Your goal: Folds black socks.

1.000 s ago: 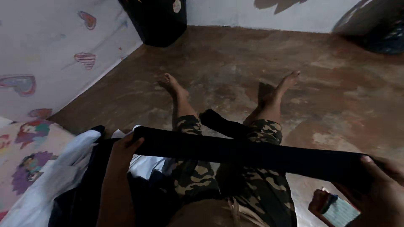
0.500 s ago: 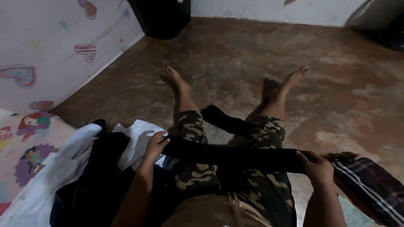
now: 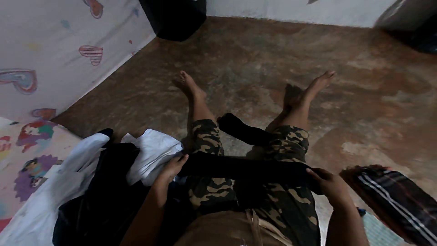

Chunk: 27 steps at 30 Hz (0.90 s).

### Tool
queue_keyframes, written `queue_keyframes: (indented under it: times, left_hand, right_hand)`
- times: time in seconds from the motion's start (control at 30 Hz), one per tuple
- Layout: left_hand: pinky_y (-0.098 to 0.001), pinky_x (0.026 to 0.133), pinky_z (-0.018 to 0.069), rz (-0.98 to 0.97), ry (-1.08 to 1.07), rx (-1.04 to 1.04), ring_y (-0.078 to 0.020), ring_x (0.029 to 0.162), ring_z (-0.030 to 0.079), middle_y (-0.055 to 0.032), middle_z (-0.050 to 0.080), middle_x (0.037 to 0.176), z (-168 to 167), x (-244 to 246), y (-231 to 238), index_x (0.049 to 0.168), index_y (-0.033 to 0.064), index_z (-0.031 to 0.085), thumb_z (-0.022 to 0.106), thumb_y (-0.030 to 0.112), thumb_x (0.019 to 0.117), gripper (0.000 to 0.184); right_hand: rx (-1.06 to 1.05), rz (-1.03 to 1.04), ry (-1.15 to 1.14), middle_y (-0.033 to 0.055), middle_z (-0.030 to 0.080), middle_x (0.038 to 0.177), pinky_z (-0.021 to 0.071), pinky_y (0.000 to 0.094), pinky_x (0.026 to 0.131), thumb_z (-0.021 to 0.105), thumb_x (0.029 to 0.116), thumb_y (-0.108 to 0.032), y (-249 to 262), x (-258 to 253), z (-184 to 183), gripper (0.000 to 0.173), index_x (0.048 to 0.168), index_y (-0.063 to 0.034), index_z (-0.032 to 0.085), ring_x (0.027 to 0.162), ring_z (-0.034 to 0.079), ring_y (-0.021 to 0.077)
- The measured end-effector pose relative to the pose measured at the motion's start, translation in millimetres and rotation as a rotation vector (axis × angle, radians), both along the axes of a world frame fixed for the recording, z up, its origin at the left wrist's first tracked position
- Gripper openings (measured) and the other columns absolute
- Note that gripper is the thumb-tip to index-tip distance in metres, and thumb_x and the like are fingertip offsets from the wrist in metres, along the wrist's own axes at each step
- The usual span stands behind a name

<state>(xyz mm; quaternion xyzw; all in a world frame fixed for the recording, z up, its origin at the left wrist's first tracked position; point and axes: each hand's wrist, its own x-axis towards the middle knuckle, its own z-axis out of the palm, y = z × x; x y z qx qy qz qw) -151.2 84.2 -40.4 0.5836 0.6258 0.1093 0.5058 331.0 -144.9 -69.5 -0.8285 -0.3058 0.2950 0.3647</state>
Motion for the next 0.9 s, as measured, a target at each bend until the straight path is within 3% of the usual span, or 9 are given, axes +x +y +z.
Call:
queue_keyframes:
  times: [0.1,0.2,0.3,0.47,0.53,0.6,0.73,0.83,0.9]
  left_hand:
    - [-0.0474,0.109,0.0461,0.018,-0.1,0.099,-0.0244,0.125,0.06,-0.0177,0.064,0.133,6.4,-3.3,-1.4,0.132,0.0007,0.063,0.058,0.031,0.1053,0.041]
    - [-0.0445,0.102,0.0505,0.089,-0.141,0.275,-0.0205,0.114,0.064,-0.0161,0.067,0.122,33.7,-17.0,-2.5,0.125,-0.001,0.064,0.058,0.028,0.1052,0.035]
    - [-0.0436,0.104,0.0495,0.156,-0.085,0.393,-0.0204,0.117,0.062,-0.0176,0.064,0.126,68.9,-37.4,-10.6,0.132,-0.0019,0.059,0.053,0.028,0.1072,0.039]
    - [-0.0484,0.101,0.0486,0.198,0.104,0.594,-0.0259,0.113,0.062,-0.0226,0.064,0.123,112.0,-57.7,-29.2,0.13,-0.0035,0.06,0.052,0.028,0.1072,0.04]
    - [-0.0433,0.101,0.0476,0.194,0.106,0.627,-0.0216,0.112,0.061,-0.0218,0.064,0.123,124.3,-54.7,-37.5,0.129,-0.0052,0.059,0.05,0.027,0.1073,0.04]
    - [-0.032,0.094,0.0496,0.183,0.068,0.651,-0.0096,0.103,0.06,-0.0149,0.065,0.115,124.1,-47.9,-39.7,0.125,-0.0041,0.06,0.05,0.026,0.107,0.037]
    - [-0.0357,0.093,0.0511,0.062,0.015,0.537,-0.0136,0.101,0.062,-0.0142,0.065,0.112,91.0,-17.1,-22.9,0.125,-0.0038,0.06,0.049,0.023,0.1075,0.034]
    - [-0.0534,0.107,0.0473,-0.079,0.121,0.357,-0.0385,0.126,0.059,-0.0293,0.056,0.138,36.9,7.9,-3.3,0.146,-0.0043,0.045,0.054,0.027,0.107,0.051]
    - [-0.0541,0.113,0.041,-0.107,0.157,0.361,-0.0429,0.139,0.046,-0.0305,0.038,0.155,24.5,27.2,-4.8,0.157,-0.0019,0.031,0.059,0.029,0.1046,0.067]
  right_hand:
    - [0.152,-0.024,0.054,0.0112,0.067,0.094,0.0532,0.0391,0.079,0.065,0.1003,-0.019,-5.4,2.5,5.1,0.022,0.107,0.0017,0.069,0.081,0.062,0.0144]
    - [0.344,0.003,0.139,-0.0025,0.068,0.09,0.0562,0.0226,0.077,0.062,0.0992,-0.013,-6.4,2.1,32.2,0.011,0.102,-0.0035,0.067,0.08,0.063,0.001]
    - [0.432,0.088,0.144,-0.0077,0.069,0.092,0.0562,0.0195,0.079,0.061,0.097,-0.014,2.6,-2.9,59.0,0.011,0.1,-0.0076,0.07,0.083,0.064,-0.002]
    - [0.501,0.211,0.055,-0.0093,0.071,0.093,0.0558,0.0172,0.08,0.064,0.0948,-0.014,7.0,-6.3,88.8,0.011,0.098,-0.0084,0.073,0.085,0.065,-0.0043]
    - [0.526,0.236,0.041,-0.011,0.071,0.093,0.0558,0.0164,0.079,0.064,0.0937,-0.013,-2.6,-0.1,94.3,0.01,0.095,-0.0104,0.074,0.084,0.065,-0.0048]
    - [0.542,0.218,0.053,-0.0121,0.072,0.094,0.0564,0.0163,0.08,0.064,0.0928,-0.012,-14.7,7.4,94.2,0.011,0.095,-0.0121,0.075,0.085,0.066,-0.0049]
    - [0.347,0.106,-0.015,-0.0024,0.071,0.094,0.0563,0.0222,0.081,0.066,0.0953,-0.012,-24.4,19.3,75.2,0.011,0.099,-0.0045,0.073,0.085,0.065,0.0]
    - [-0.073,0.098,-0.161,0.0226,0.069,0.117,0.0503,0.0564,0.095,0.068,0.1,-0.022,-7.9,18.9,54.2,0.029,0.12,-0.0006,0.07,0.106,0.067,0.0345]
    - [-0.148,0.126,-0.224,0.0302,0.059,0.134,0.0455,0.065,0.1,0.07,0.0992,-0.026,11.1,10.6,51.0,0.04,0.129,0.0004,0.066,0.117,0.06,0.0477]
